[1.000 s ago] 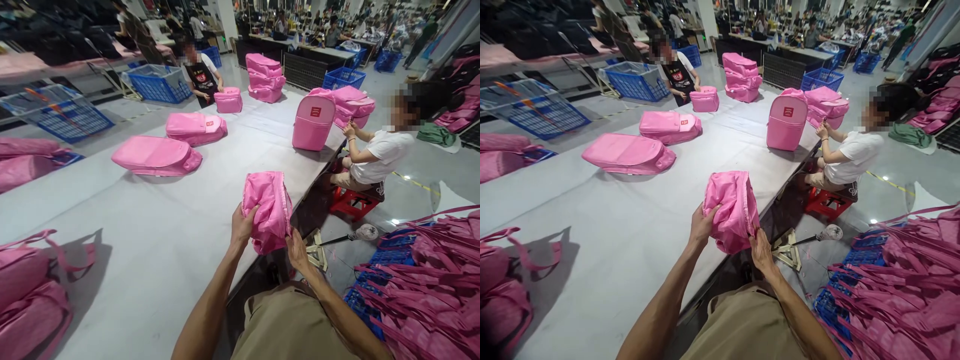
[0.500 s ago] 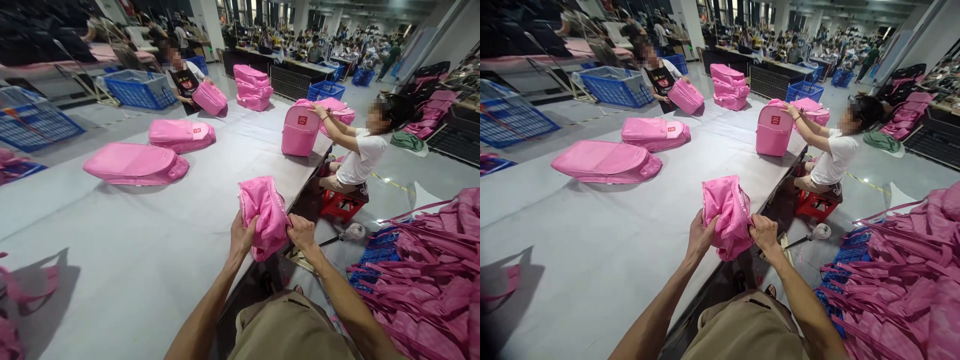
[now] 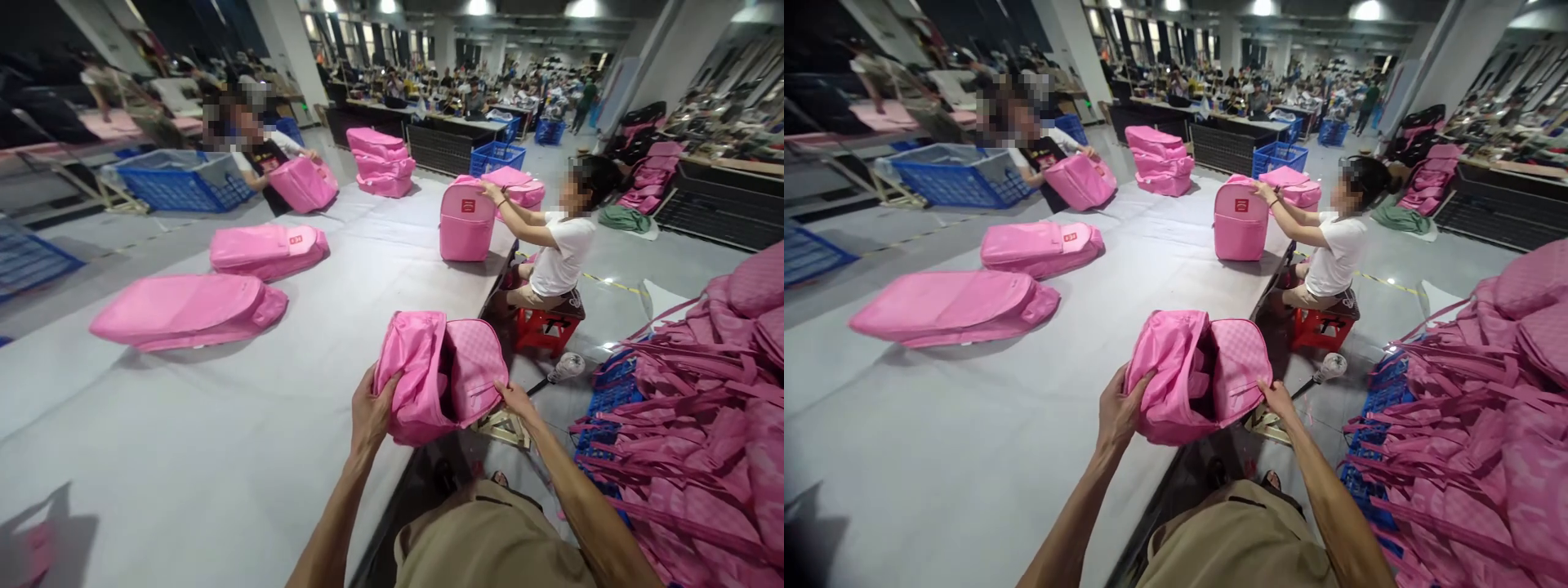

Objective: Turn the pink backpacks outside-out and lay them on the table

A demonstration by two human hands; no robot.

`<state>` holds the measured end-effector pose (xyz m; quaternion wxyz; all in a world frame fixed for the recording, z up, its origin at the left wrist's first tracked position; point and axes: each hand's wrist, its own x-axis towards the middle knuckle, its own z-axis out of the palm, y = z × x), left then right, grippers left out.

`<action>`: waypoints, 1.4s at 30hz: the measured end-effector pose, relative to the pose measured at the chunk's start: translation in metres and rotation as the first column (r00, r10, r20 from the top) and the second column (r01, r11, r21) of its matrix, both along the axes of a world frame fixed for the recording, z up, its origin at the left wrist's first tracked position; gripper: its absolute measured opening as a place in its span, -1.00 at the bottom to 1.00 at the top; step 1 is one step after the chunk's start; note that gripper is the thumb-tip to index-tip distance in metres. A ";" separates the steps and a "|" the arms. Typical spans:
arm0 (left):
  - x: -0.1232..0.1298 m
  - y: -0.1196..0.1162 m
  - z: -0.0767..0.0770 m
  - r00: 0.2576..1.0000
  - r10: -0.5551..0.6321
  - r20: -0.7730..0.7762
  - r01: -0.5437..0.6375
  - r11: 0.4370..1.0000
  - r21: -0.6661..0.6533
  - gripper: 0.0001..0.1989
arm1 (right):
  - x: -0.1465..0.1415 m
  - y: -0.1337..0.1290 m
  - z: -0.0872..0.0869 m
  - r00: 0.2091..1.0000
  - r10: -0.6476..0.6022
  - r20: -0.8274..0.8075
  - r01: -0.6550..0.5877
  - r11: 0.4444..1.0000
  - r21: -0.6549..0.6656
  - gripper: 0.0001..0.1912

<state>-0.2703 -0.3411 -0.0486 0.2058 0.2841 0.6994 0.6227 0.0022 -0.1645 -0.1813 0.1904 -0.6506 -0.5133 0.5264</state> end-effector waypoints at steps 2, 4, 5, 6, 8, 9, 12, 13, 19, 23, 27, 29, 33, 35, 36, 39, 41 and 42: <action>0.004 0.008 0.005 0.995 -0.098 0.031 0.097 0.995 0.010 -0.42 | 0.015 0.012 0.027 0.999 -0.034 0.035 0.025 0.970 0.242 -0.49; 0.009 0.018 0.014 0.978 -0.202 0.056 0.202 0.979 0.013 -0.40 | 0.026 0.016 0.060 0.989 0.017 0.145 -0.101 0.797 0.596 -0.20; 0.012 0.025 0.020 0.963 -0.262 0.065 0.262 0.965 0.008 -0.39 | 0.030 0.015 0.078 0.970 0.054 0.236 -0.217 0.633 0.743 -0.12; 0.015 0.032 0.027 0.940 -0.332 0.076 0.333 0.943 0.000 -0.37 | 0.031 0.012 0.096 0.936 0.085 0.342 -0.343 0.442 0.829 -0.07; 0.019 0.049 0.045 0.857 -0.505 0.106 0.510 0.860 -0.029 -0.35 | 0.031 0.004 0.130 0.847 0.134 0.515 -0.529 0.122 0.840 -0.06; 0.021 0.059 0.055 0.793 -0.598 0.121 0.606 0.794 -0.046 -0.35 | 0.030 0.000 0.144 0.804 0.163 0.572 -0.580 0.004 0.814 -0.11; 0.030 0.095 0.078 0.544 -0.828 0.137 0.839 0.539 -0.074 -0.38 | 0.034 -0.009 0.169 0.704 0.236 0.669 -0.607 -0.288 0.740 -0.44; 0.034 0.107 0.082 0.463 -0.877 0.125 0.886 0.456 -0.081 -0.40 | 0.039 -0.013 0.169 0.696 0.237 0.678 -0.594 -0.341 0.729 -0.55; 0.089 0.150 0.038 0.446 -0.891 0.080 0.894 0.441 -0.078 -0.21 | 0.101 -0.057 0.118 0.803 0.050 0.593 -0.594 -0.006 0.805 -0.58; 0.138 0.139 -0.016 0.453 -0.858 -0.240 0.875 0.480 -0.065 -0.08 | 0.145 -0.079 0.092 0.826 -0.190 0.531 -0.489 0.227 0.842 -0.53; 0.176 0.138 -0.055 0.364 -0.775 -0.516 0.856 0.496 -0.142 0.11 | 0.171 -0.080 0.081 0.778 -0.378 0.502 -0.422 0.278 0.863 -0.69; 0.188 0.149 -0.069 0.268 -0.760 -0.592 0.875 0.449 -0.180 0.14 | 0.181 -0.073 0.075 0.765 -0.429 0.480 -0.390 0.285 0.876 -0.69; 0.205 0.191 -0.088 0.070 -0.795 -0.603 0.912 0.296 -0.284 -0.09 | 0.199 -0.039 0.059 0.751 -0.481 0.452 -0.376 0.252 0.892 -0.71; 0.211 0.216 -0.097 0.069 -0.808 -0.585 0.903 0.300 -0.308 -0.17 | 0.207 -0.014 0.053 0.758 -0.481 0.441 -0.389 0.209 0.897 -0.71; 0.214 0.228 -0.101 0.077 -0.813 -0.577 0.896 0.311 -0.318 -0.18 | 0.211 -0.001 0.050 0.767 -0.472 0.435 -0.392 0.193 0.900 -0.70; 0.224 0.262 -0.117 0.104 -0.813 -0.573 0.876 0.347 -0.334 -0.25 | 0.219 0.035 0.042 0.813 -0.402 0.421 -0.381 0.179 0.907 -0.67; 0.233 0.284 -0.124 0.134 -0.816 -0.562 0.873 0.366 -0.323 -0.33 | 0.225 0.058 0.036 0.852 -0.321 0.415 -0.341 0.261 0.903 -0.62; 0.237 0.295 -0.125 0.151 -0.825 -0.544 0.868 0.374 -0.326 -0.35 | 0.228 0.069 0.033 0.869 -0.283 0.407 -0.313 0.324 0.893 -0.59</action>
